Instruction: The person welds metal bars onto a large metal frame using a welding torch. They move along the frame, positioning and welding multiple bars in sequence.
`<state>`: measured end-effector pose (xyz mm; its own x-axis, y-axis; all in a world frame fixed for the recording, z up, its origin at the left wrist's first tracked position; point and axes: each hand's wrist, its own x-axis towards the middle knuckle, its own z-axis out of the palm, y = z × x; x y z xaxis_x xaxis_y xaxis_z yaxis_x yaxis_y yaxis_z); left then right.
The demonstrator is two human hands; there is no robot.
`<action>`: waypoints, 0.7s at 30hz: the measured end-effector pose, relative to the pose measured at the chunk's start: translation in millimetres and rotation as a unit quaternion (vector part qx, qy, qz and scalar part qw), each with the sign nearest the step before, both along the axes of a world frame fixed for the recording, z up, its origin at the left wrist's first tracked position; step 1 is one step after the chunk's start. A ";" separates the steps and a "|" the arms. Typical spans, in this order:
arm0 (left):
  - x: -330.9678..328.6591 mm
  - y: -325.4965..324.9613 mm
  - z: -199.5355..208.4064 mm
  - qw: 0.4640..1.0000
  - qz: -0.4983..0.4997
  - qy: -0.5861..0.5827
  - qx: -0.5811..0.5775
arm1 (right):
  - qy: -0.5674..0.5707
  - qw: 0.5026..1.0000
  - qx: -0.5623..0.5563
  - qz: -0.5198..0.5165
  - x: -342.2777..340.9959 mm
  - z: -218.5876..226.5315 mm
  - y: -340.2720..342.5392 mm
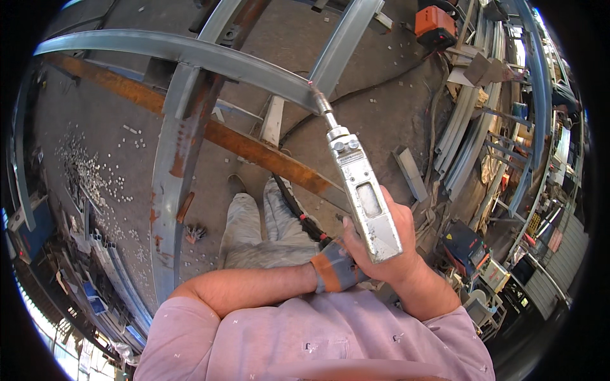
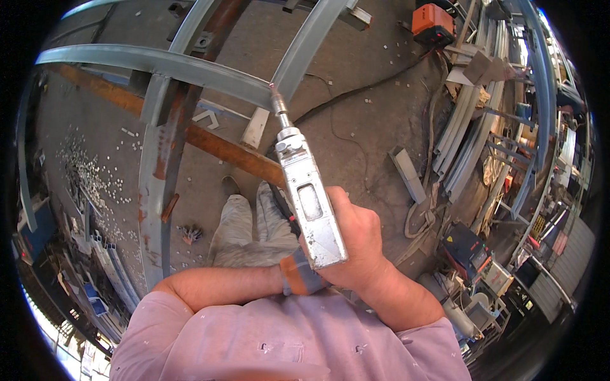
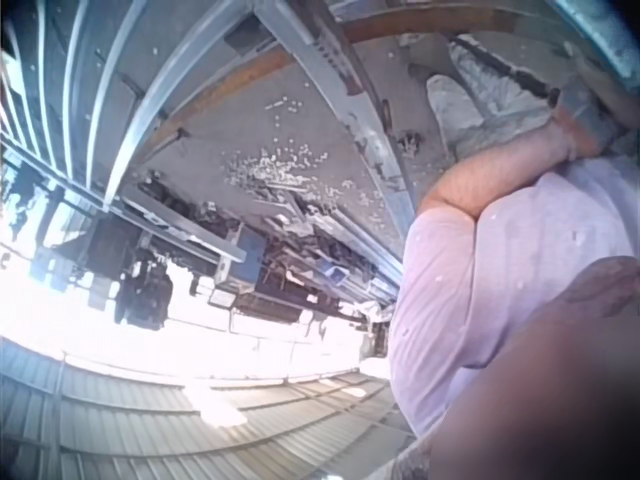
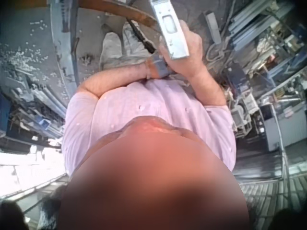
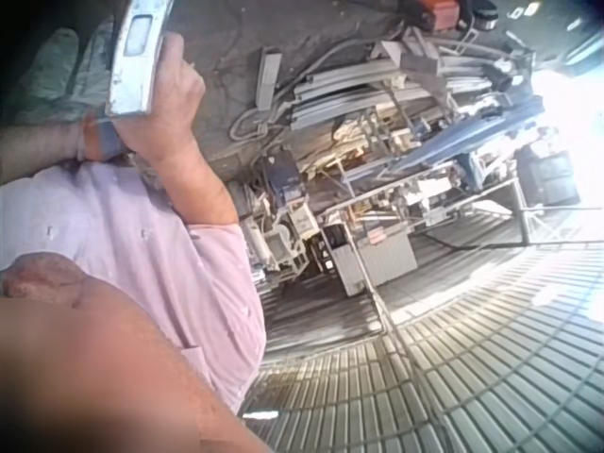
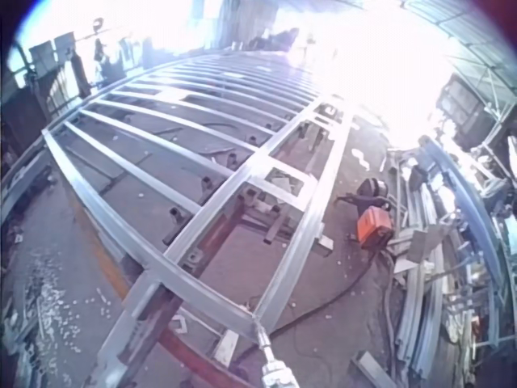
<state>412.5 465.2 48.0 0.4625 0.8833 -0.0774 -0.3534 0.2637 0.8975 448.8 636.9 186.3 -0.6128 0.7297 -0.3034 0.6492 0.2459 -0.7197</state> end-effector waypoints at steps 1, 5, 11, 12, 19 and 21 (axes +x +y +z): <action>3.7 -2.4 -3.0 1.000 0.004 -0.016 -0.010 | -0.006 1.000 0.004 0.001 -0.5 0.0 -0.3; 6.1 -11.4 -14.7 0.998 -0.060 0.000 -0.018 | -0.011 1.000 0.017 0.004 -3.6 -1.5 -3.0; 6.4 -8.8 -13.3 0.960 0.018 0.185 0.210 | -0.025 0.999 0.032 0.010 -6.8 -1.8 -5.0; 4.1 -8.6 -12.3 0.997 -0.016 0.034 0.068 | -0.025 0.999 0.031 0.008 -7.6 -1.5 -5.5; -9.9 -3.6 -9.5 0.838 -0.128 -0.436 -0.301 | -0.038 0.999 0.012 -0.020 -12.5 1.4 -7.5; -8.4 0.3 -8.3 0.747 -0.112 -0.540 -0.371 | -0.047 0.999 0.014 -0.021 -13.9 2.2 -7.5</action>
